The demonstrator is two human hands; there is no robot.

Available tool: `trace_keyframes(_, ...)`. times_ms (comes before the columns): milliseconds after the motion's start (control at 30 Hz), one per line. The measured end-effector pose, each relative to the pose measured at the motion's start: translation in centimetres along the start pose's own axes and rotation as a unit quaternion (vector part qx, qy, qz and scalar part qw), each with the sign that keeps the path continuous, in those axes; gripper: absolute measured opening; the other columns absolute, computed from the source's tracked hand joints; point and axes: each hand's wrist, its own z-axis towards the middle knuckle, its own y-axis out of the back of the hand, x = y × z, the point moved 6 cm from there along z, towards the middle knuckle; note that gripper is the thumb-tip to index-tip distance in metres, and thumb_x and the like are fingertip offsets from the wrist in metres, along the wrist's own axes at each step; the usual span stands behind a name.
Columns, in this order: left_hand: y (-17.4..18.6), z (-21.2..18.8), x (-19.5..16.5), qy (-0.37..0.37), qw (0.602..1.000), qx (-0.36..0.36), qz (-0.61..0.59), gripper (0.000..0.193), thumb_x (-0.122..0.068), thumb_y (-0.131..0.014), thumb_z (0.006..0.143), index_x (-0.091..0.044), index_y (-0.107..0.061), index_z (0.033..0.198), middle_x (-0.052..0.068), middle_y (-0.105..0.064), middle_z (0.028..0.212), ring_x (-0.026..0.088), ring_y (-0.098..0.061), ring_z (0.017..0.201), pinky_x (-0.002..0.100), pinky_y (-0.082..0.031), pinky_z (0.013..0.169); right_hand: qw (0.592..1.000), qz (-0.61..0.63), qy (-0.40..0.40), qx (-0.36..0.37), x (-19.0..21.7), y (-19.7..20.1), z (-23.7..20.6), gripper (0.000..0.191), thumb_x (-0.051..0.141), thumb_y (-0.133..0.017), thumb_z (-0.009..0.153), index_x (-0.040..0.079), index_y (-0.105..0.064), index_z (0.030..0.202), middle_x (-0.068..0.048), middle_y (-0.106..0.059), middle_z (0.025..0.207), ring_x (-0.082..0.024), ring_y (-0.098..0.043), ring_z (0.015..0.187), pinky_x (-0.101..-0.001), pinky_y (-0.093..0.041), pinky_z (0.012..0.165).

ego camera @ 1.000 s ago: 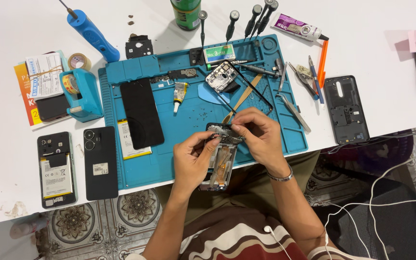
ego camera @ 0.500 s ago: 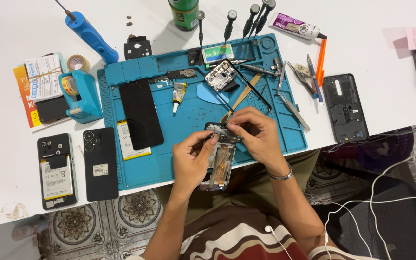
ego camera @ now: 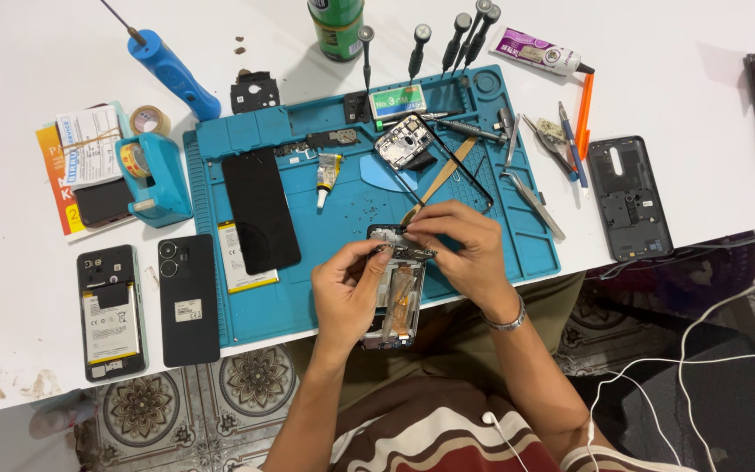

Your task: The person reassembles a disassembled smartphone on a repair bench. They connect internal ribbon cables, place the display assembly onto the chassis, and secure the battery cover with screws using a screwdriver. The phone remains open at the end of the clip.

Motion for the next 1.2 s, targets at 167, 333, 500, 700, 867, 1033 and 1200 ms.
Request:
trace_keyframes(167, 0.1, 0.0, -0.1, -0.012, 1.000, -0.006, -0.026, 0.017, -0.005, -0.072, 0.098, 0.005, -0.073, 0.111, 0.003, -0.074, 0.092, 0.003, -0.063, 0.082, 0.018, -0.050, 0.070, 0.998, -0.047, 0.044, -0.006, 1.0, -0.4, 0.2, 0.020, -0.003, -0.081, 0.084, 0.003, -0.077, 0.103, -0.008, -0.074, 0.106, -0.019, -0.074, 0.094, -0.0276, -0.062, 0.080)
trace_keyframes(333, 0.3, -0.1, -0.1, -0.001, 1.000, -0.007, -0.012, 0.017, -0.005, -0.072, 0.098, 0.004, -0.074, 0.111, 0.002, -0.073, 0.091, 0.002, -0.062, 0.080, 0.018, -0.048, 0.068, 0.994, -0.086, 0.066, -0.012, 1.6, -0.4, 0.1, 0.021, -0.002, -0.082, 0.083, 0.003, -0.075, 0.102, -0.008, -0.074, 0.106, -0.020, -0.075, 0.094, -0.0290, -0.062, 0.079)
trace_keyframes(500, 0.2, -0.1, -0.1, -0.004, 1.000, -0.008, -0.006, 0.016, -0.005, -0.072, 0.098, 0.004, -0.074, 0.111, 0.001, -0.072, 0.090, 0.002, -0.061, 0.079, 0.018, -0.047, 0.067, 0.992, -0.107, 0.073, -0.007, 1.8, -0.3, 0.2, 0.020, 0.000, -0.084, 0.083, 0.002, -0.074, 0.100, -0.009, -0.073, 0.103, -0.021, -0.074, 0.089, -0.0294, -0.061, 0.075)
trace_keyframes(700, 0.0, -0.1, 0.0, 0.000, 1.000, -0.005, -0.010, 0.017, -0.007, -0.072, 0.098, 0.003, -0.073, 0.111, 0.000, -0.071, 0.088, 0.001, -0.058, 0.076, 0.017, -0.045, 0.064, 0.990, -0.126, 0.067, -0.019, 1.5, -0.1, 0.2, 0.020, 0.003, -0.086, 0.082, 0.004, -0.074, 0.098, -0.009, -0.074, 0.099, -0.019, -0.074, 0.086, -0.0287, -0.060, 0.071)
trace_keyframes(867, -0.3, -0.1, -0.2, -0.013, 1.000, -0.006, -0.003, 0.016, -0.008, -0.072, 0.098, 0.003, -0.073, 0.111, 0.000, -0.071, 0.089, 0.001, -0.059, 0.078, 0.018, -0.046, 0.066, 0.992, -0.098, 0.071, -0.019, 1.6, 0.2, 0.3, 0.022, 0.001, -0.084, 0.084, 0.003, -0.072, 0.103, -0.009, -0.071, 0.104, -0.019, -0.073, 0.087, -0.0276, -0.061, 0.072)
trace_keyframes(1033, -0.3, -0.2, -0.1, -0.005, 1.000, -0.006, -0.016, 0.017, -0.009, -0.072, 0.098, 0.003, -0.073, 0.111, -0.001, -0.070, 0.088, 0.001, -0.056, 0.076, 0.017, -0.044, 0.064, 0.985, -0.136, 0.107, -0.014, 2.5, 0.0, 0.3, 0.022, -0.001, -0.083, 0.084, 0.004, -0.072, 0.103, -0.008, -0.069, 0.105, -0.020, -0.068, 0.087, -0.0298, -0.056, 0.070)
trace_keyframes(1200, -0.4, -0.2, -0.1, -0.006, 1.000, -0.006, -0.013, 0.017, -0.009, -0.072, 0.099, 0.003, -0.073, 0.111, 0.000, -0.071, 0.090, 0.001, -0.059, 0.078, 0.018, -0.046, 0.066, 0.979, -0.164, 0.120, -0.015, 2.8, 0.0, 0.2, 0.024, -0.001, -0.084, 0.083, 0.004, -0.072, 0.103, -0.007, -0.070, 0.104, -0.022, -0.067, 0.088, -0.0316, -0.054, 0.070)
